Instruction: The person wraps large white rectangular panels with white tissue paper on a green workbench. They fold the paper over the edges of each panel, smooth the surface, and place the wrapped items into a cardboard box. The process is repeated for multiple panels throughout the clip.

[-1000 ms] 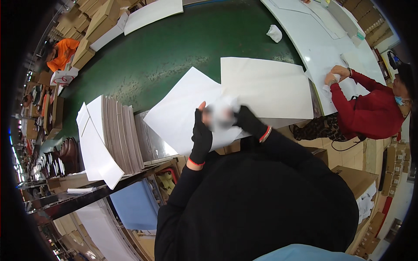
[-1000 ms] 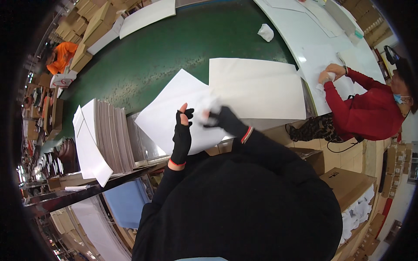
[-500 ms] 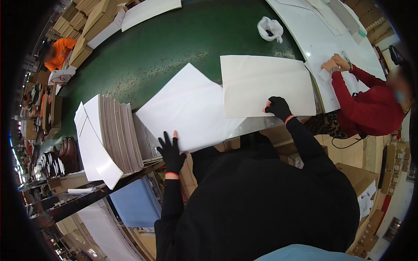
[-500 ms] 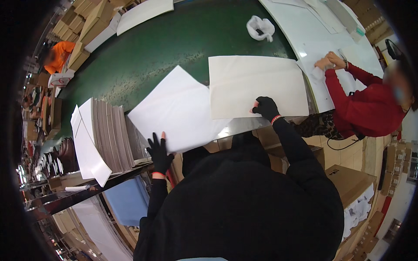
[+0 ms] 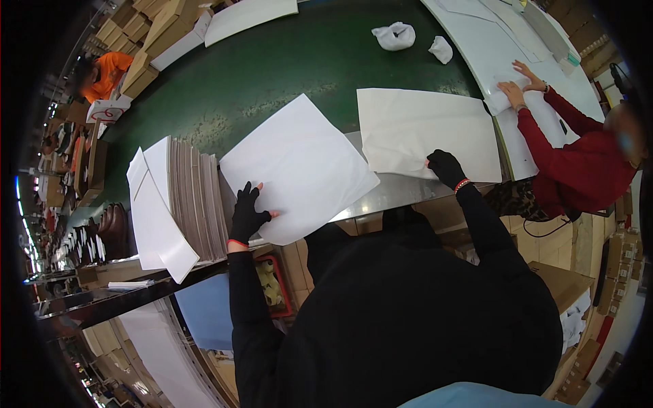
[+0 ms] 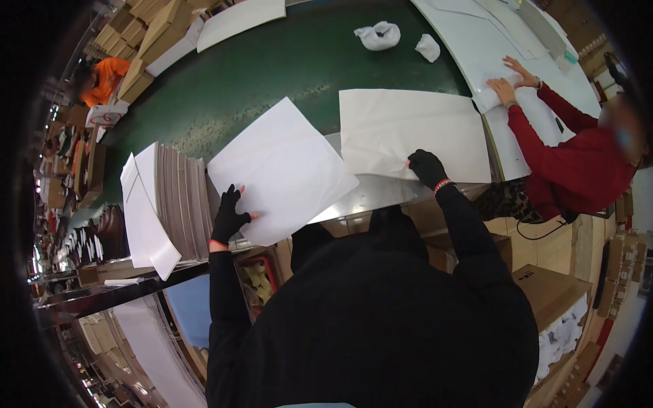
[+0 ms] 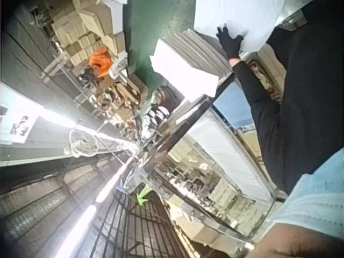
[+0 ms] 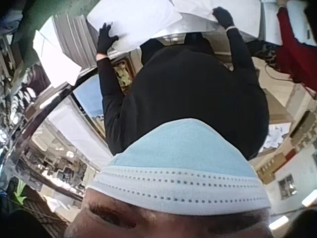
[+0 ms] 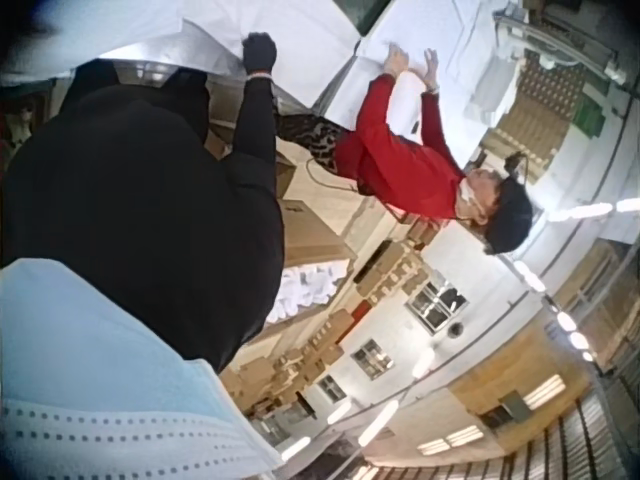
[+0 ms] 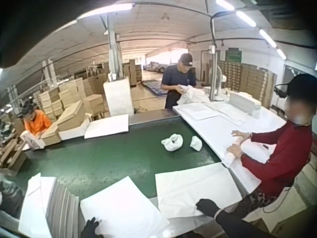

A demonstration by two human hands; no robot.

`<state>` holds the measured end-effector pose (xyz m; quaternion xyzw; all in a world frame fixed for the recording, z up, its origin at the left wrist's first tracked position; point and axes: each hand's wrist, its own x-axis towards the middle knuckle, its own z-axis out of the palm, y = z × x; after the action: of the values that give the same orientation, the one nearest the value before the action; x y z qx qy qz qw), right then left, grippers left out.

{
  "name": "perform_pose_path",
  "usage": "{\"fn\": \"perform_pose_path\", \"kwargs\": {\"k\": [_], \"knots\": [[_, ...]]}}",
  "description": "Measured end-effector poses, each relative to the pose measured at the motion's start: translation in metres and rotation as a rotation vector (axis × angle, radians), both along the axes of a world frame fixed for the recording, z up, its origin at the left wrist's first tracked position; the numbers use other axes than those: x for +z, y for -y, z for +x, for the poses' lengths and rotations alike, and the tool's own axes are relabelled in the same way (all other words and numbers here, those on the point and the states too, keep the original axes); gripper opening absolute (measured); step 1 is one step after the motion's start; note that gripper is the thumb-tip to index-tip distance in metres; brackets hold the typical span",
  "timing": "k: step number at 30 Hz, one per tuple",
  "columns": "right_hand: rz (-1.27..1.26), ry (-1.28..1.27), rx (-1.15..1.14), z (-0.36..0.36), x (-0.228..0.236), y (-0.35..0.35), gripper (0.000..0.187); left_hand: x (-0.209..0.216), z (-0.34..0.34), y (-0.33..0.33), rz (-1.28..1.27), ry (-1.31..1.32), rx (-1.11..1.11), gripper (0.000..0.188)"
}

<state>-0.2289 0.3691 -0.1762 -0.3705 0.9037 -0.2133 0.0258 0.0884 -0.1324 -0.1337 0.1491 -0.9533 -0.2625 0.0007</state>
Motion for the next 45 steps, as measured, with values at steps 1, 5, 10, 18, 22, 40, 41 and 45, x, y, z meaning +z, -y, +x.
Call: {"fn": "perform_pose_path", "kwargs": {"k": [1,5,10,18,22,40,41,45], "knots": [[0.072,-0.081,0.030,-0.002,0.003,-0.002,0.022,0.013,-0.009,-0.012,-0.019,-0.121,-0.053,0.084],[-0.261,-0.245,-0.214,-0.015,0.026,-0.005,0.020,0.041,-0.029,-0.056,0.198,-0.290,0.026,0.071],[-0.250,-0.345,-0.313,-0.039,0.075,-0.020,0.017,0.066,-0.048,-0.102,0.339,-0.365,-0.022,0.067],[-0.606,0.371,-0.150,0.033,0.236,0.033,0.026,0.116,-0.075,-0.172,0.680,-0.413,-0.073,0.108],[-0.580,0.911,0.430,0.096,0.228,0.092,0.023,0.140,-0.087,-0.225,0.898,-0.483,-0.196,0.098],[0.053,0.224,-0.225,0.005,0.005,-0.017,0.040,0.073,-0.001,-0.107,0.653,-0.784,0.572,0.036],[0.075,0.198,-0.173,0.003,0.002,-0.014,0.037,0.071,0.000,-0.110,0.688,-0.781,0.574,0.036],[-0.059,0.205,-0.102,-0.007,-0.007,-0.019,0.028,0.069,-0.021,-0.128,0.817,-0.781,0.542,0.035]]}}
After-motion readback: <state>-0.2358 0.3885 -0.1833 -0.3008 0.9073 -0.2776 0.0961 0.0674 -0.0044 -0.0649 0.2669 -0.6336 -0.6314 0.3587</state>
